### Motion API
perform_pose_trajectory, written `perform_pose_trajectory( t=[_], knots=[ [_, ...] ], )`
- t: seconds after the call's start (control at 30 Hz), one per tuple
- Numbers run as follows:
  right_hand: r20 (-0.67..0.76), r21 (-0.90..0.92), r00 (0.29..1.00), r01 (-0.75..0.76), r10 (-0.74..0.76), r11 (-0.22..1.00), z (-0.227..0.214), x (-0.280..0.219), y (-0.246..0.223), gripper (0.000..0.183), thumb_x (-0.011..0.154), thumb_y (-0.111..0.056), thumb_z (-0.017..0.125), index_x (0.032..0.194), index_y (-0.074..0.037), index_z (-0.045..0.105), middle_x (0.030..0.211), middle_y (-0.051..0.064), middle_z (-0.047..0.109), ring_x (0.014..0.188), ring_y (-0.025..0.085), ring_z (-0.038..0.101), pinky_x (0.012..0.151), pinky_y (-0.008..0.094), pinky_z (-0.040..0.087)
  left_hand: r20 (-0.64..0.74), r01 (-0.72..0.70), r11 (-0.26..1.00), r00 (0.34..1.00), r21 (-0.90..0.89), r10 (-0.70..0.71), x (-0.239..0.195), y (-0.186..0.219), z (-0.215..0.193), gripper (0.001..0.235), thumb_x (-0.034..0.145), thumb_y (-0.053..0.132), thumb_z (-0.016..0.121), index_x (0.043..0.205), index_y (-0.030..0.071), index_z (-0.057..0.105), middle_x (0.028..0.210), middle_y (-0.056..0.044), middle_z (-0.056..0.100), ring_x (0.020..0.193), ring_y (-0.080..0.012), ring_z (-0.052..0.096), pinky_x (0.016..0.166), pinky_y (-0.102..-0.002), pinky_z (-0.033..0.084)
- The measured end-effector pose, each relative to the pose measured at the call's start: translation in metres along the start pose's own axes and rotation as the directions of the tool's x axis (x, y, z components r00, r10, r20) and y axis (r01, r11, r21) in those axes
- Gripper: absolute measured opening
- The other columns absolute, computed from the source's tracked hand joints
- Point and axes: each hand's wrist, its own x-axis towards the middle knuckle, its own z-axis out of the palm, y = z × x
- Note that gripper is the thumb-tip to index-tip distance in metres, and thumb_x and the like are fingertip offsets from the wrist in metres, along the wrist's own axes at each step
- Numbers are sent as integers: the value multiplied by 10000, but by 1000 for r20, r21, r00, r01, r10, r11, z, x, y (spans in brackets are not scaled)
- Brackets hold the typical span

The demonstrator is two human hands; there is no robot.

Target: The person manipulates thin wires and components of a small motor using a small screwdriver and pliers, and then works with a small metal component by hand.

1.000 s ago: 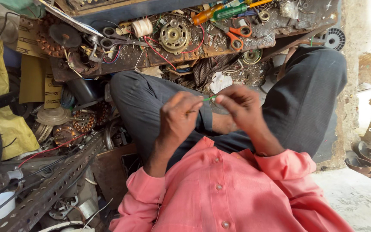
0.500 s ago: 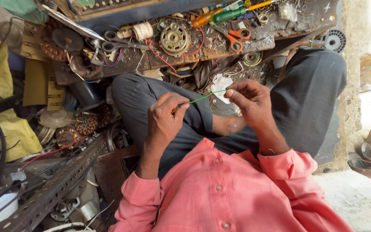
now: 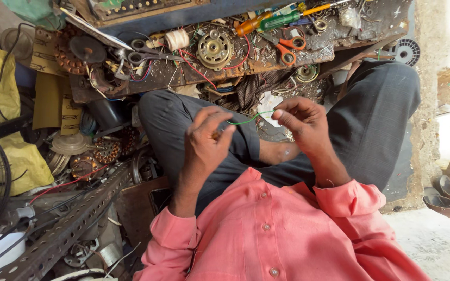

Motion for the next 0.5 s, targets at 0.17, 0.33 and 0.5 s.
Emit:
perform_pose_trajectory(
  t=[0.17,0.33,0.5],
  knots=[
    [109,44,993,-49,44,998,8,-2,11,87,927,-11,769,1004,2,731,915,20,730,827,58,652,754,210,531,20,-214,974,976,-75,216,1,9,30,209,939,56,702,1146,33,682,1087,-160,711,905,-324,731,781,-383,593],
    [125,29,990,-62,58,998,5,-3,11,92,925,-5,771,1008,12,736,914,28,738,832,64,656,753,214,530,24,-154,987,988,-53,156,3,7,46,83,940,83,722,1014,47,711,908,-135,716,802,-316,715,687,-392,564],
    [114,-63,993,22,-14,998,5,0,11,82,928,-22,785,982,11,733,897,19,726,826,55,644,754,218,536,26,-146,989,989,12,146,6,5,42,63,908,74,728,964,48,714,884,-130,713,782,-318,707,673,-396,550]
  ],
)
